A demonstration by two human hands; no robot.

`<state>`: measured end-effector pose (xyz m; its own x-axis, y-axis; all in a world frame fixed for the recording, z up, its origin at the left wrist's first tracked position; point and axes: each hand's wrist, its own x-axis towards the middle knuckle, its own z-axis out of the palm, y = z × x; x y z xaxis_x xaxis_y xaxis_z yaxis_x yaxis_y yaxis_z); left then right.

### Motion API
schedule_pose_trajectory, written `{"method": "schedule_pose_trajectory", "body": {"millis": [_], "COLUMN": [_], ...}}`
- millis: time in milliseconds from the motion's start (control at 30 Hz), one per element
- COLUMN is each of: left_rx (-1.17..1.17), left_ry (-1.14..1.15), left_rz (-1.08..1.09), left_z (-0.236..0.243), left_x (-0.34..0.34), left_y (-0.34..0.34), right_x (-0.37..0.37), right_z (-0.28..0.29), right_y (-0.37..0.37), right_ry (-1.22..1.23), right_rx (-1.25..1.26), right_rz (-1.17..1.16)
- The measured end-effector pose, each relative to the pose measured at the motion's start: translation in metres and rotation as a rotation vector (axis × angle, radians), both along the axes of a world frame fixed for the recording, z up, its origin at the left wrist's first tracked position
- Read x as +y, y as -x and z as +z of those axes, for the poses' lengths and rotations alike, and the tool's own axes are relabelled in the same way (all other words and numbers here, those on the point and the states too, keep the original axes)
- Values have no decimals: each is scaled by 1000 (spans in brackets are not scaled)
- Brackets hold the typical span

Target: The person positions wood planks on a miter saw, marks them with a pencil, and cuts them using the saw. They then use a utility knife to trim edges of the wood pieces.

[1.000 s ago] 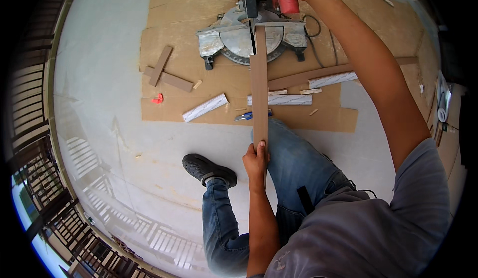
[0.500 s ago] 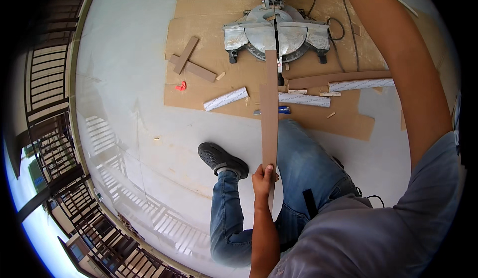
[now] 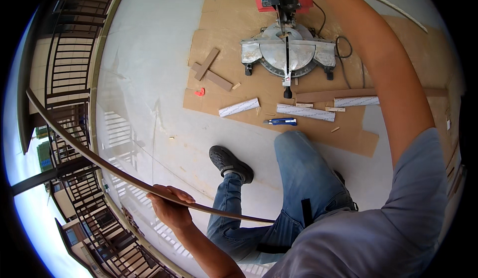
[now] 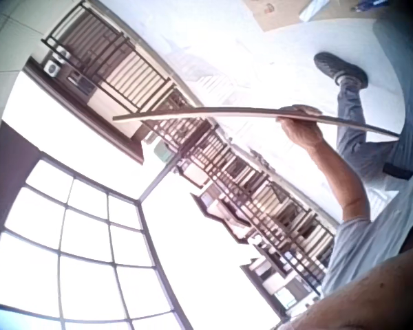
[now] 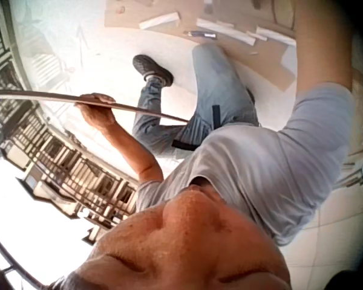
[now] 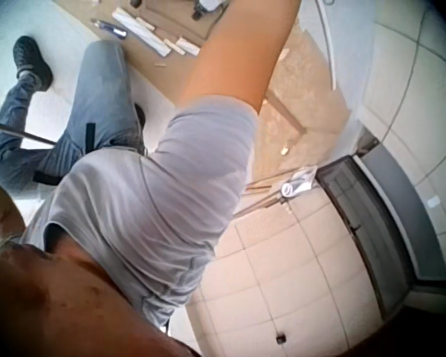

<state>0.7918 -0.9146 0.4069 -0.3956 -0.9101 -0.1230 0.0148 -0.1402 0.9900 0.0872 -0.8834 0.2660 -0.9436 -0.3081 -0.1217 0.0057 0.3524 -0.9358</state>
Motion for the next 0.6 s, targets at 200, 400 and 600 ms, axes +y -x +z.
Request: {"method": "schedule_pose_trajectory", "body": {"millis": [200,400,600], "left_rx": [90,43,-28], "left_ry": [372,507,802], "left_rz": [94,59,718], "left_z": [162,311,315], "left_x": [-76,-83,-66], "left_y": [-45,-146,-208], "right_x": [4,-3,8], "right_z": [-8,-12,-19], "right_y": [5,-12,-41], "right_ry": [-47,-20,61], "right_rx": [76,101,82], "right_rz": [40,61,67]}}
